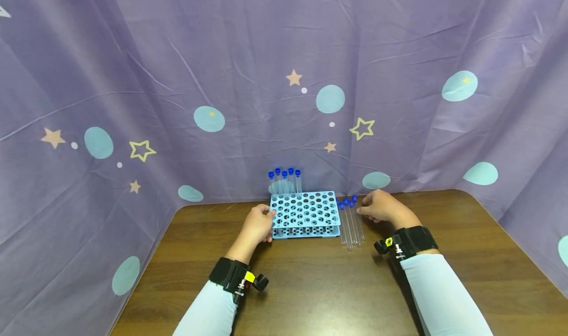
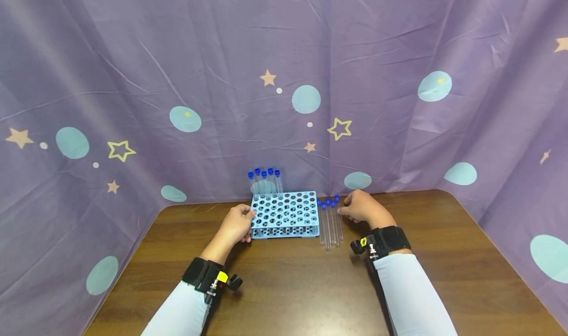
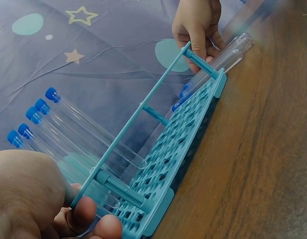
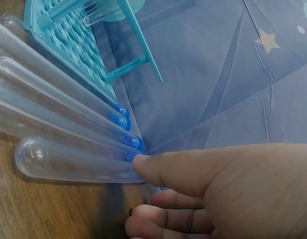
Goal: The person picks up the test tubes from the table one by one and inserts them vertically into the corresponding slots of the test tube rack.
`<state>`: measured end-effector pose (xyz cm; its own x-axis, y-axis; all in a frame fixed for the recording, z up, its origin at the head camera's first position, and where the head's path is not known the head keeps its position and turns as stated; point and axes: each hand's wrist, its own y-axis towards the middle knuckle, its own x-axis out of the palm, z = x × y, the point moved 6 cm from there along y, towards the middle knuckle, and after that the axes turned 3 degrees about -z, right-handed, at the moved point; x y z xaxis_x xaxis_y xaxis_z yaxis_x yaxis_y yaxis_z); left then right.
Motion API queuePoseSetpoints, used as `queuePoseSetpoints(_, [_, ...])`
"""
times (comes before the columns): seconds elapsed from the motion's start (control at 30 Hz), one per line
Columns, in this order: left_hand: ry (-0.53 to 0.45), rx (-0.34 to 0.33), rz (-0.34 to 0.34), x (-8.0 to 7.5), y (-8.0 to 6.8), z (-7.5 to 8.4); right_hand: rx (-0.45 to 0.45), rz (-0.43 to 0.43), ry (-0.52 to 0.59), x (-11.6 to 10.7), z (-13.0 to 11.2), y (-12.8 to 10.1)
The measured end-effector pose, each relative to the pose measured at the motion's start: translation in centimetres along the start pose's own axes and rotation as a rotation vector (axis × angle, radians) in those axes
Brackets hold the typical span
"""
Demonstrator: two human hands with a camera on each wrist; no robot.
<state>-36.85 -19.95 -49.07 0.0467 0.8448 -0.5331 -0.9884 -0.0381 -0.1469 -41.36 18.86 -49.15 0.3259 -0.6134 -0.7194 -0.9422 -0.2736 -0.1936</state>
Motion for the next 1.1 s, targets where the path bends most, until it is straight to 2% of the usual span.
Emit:
queuePoseSetpoints(0.33, [-0.003, -0.003, -0.003, -0.06, -0.13, 0.2, 0.012, 0.023, -0.029, 0.25, -0.32, -0.03])
queuePoseSetpoints(0.83, [0.004, -0.01, -0.006, -0.04, 0.02, 0.08, 0.054, 0.043, 0.039, 0.54, -0.32, 0.4])
queuePoseSetpoints(1.1, [-0.003, 0.009, 0.002, 0.11, 0.23, -0.15, 0.03, 0.059, 0.027, 0.75, -0.27, 0.68])
